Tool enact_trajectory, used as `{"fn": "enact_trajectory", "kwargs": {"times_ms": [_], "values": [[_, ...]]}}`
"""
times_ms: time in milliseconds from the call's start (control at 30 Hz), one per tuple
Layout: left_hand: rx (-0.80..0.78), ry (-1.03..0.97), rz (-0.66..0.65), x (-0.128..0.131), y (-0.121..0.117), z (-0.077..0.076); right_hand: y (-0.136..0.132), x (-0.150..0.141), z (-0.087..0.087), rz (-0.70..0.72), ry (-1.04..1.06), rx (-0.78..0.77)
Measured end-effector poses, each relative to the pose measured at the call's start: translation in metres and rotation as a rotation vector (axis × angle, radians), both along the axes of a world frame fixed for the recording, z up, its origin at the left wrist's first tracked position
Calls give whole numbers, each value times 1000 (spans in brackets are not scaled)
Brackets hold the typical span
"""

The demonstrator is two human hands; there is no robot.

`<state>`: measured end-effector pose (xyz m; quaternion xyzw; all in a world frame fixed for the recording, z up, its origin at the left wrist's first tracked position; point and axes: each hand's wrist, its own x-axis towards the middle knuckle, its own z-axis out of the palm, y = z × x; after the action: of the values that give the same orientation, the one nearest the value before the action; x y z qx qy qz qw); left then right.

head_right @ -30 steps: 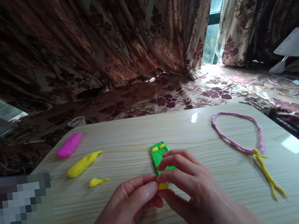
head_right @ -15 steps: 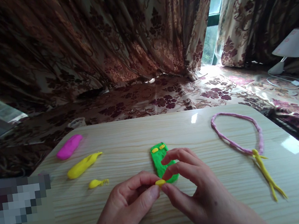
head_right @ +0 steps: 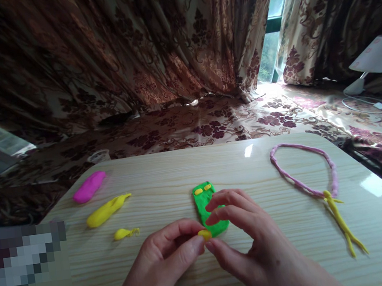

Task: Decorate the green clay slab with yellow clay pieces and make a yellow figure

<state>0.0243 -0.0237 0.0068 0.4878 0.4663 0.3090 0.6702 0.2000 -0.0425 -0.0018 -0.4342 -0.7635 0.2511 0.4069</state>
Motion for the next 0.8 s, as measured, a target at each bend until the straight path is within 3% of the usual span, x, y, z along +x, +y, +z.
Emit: {"fn": "enact_trajectory", "kwargs": {"times_ms": [200,800], "values": [[-80,-25,64,0,-2,4,1,0,-2,35,-64,42],[-178,-98,12,2,-5,11,1,-2,-2,97,-67,35]]}}
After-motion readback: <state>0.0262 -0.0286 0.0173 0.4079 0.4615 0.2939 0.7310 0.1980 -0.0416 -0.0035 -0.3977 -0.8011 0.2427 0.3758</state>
